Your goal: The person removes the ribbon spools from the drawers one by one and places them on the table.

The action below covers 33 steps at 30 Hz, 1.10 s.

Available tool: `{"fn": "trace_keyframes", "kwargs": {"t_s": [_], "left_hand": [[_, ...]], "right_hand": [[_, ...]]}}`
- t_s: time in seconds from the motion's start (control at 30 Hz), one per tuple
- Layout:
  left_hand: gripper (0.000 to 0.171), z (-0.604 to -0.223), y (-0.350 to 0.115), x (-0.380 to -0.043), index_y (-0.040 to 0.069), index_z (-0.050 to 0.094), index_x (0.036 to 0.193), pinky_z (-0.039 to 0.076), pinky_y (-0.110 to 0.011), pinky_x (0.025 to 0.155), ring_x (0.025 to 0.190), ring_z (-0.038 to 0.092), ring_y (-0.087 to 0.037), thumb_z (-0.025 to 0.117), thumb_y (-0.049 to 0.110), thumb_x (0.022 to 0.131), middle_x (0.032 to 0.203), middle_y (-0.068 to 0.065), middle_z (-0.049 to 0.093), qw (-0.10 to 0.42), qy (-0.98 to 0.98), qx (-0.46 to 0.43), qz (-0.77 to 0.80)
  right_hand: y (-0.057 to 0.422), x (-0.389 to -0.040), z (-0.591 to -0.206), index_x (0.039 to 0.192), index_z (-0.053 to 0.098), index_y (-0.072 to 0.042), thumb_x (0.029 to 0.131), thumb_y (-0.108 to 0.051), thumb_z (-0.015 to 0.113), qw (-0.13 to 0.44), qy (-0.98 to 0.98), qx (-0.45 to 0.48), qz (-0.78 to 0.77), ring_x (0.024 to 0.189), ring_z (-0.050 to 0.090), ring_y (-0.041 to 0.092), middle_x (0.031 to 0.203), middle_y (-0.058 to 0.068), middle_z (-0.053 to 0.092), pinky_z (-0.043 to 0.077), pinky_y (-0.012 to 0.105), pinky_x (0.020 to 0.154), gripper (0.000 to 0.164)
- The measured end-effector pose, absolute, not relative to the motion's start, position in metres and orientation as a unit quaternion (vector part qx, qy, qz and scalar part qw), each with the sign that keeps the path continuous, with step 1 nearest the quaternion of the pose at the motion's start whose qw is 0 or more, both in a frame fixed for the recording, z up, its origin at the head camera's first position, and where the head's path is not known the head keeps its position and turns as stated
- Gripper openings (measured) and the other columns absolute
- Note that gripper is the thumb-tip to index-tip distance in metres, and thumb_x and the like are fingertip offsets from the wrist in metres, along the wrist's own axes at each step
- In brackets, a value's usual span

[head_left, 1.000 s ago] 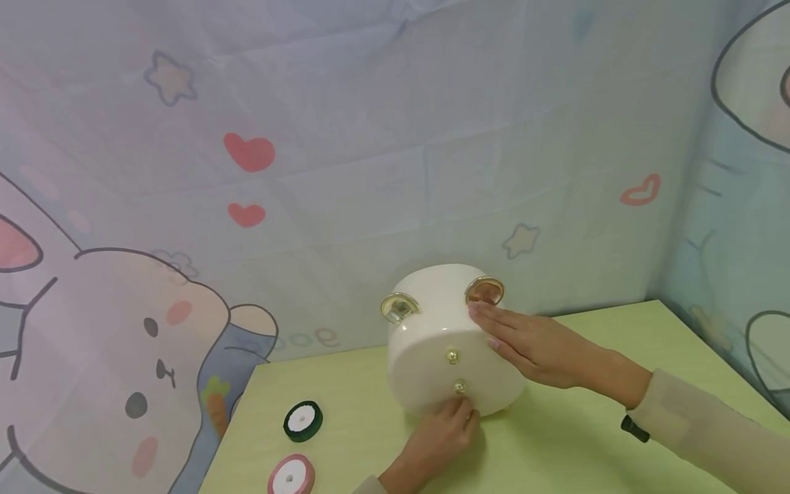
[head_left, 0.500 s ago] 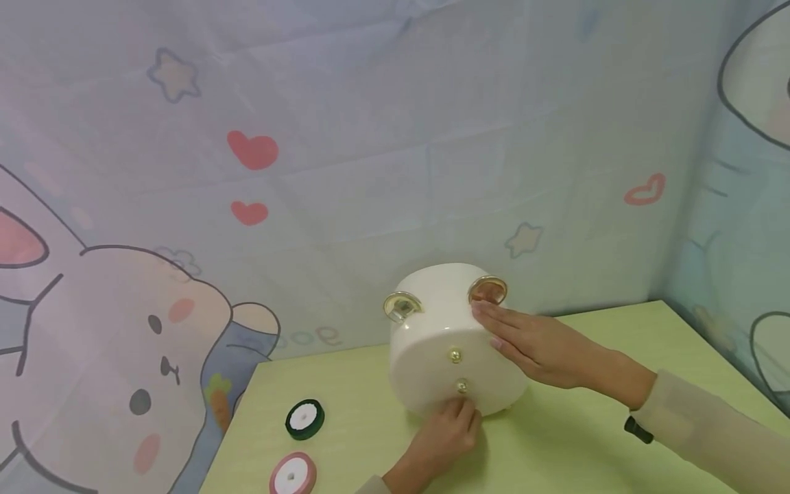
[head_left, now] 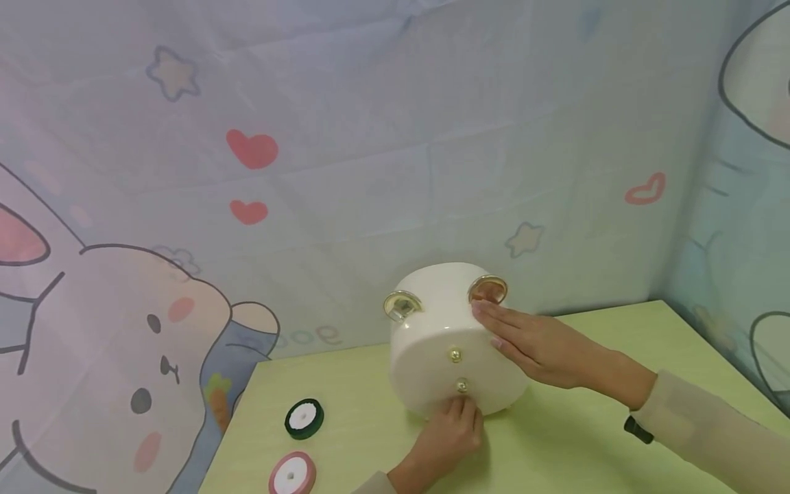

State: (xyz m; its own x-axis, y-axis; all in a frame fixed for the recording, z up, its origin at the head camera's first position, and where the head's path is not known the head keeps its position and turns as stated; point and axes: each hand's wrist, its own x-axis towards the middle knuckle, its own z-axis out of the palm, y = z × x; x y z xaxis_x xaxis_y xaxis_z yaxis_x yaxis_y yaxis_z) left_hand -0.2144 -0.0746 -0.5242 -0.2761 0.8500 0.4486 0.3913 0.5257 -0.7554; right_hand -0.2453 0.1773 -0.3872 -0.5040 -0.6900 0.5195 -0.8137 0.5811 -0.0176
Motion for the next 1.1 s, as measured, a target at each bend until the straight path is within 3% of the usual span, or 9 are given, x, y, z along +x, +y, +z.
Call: {"fn": "trace_keyframes", "kwargs": {"t_s": [0.17,0.53,0.7,0.9,1.1], "left_hand": [[0.05,-0.5233,-0.0731,-0.2136,0.014,0.079,0.098,0.055,-0.022,0.075,0.082,0.067,-0.012,0.033,-0.002,0.098,0.094,-0.001,0.072,0.432,-0.757,-0.404,0.276],[0.051,-0.5283,-0.0712,-0.2136,0.011,0.079,0.096,0.057,-0.022,0.076,0.081,0.069,-0.012,0.031,-0.004,0.103,0.093,-0.003,0.075,0.419,-0.762,-0.407,0.279],[0.051,-0.5293,-0.0724,-0.2142,0.01,0.08,0.096,0.06,-0.024,0.078,0.084,0.072,-0.013,0.031,-0.004,0.104,0.095,-0.005,0.076,0.434,-0.751,-0.412,0.278],[0.048,-0.5292,-0.0729,-0.212,0.01,0.077,0.092,0.056,-0.023,0.069,0.076,0.067,-0.012,0.033,-0.003,0.105,0.09,-0.004,0.073,0.462,-0.736,-0.417,0.266],[0.044,-0.5286,-0.0734,-0.2049,0.011,0.077,0.096,0.055,-0.02,0.069,0.076,0.066,-0.008,0.036,0.0,0.106,0.091,-0.001,0.073,0.442,-0.739,-0.423,0.282]], "right_hand": [[0.177,-0.2449,-0.3865,0.16,0.044,-0.01,0.107,-0.016,0.055,0.235,-0.858,0.437,0.132,0.147,0.053,0.027,0.165,0.008,0.047,0.055,0.045,0.107,0.054],[0.1758,-0.2437,-0.3857,0.159,0.044,-0.007,0.107,-0.015,0.056,0.236,-0.855,0.441,0.135,0.146,0.053,0.029,0.164,0.01,0.048,0.053,0.047,0.109,0.054],[0.1758,-0.2444,-0.3865,0.158,0.046,-0.006,0.105,-0.014,0.058,0.249,-0.849,0.448,0.126,0.145,0.055,0.03,0.162,0.011,0.05,0.055,0.046,0.107,0.055],[0.1755,-0.2445,-0.3863,0.156,0.048,-0.004,0.104,-0.014,0.06,0.257,-0.845,0.453,0.12,0.144,0.056,0.03,0.161,0.011,0.051,0.056,0.046,0.106,0.054],[0.1767,-0.2464,-0.3859,0.156,0.048,-0.004,0.104,-0.015,0.061,0.262,-0.845,0.453,0.111,0.142,0.058,0.03,0.161,0.011,0.052,0.057,0.045,0.103,0.055]]}}
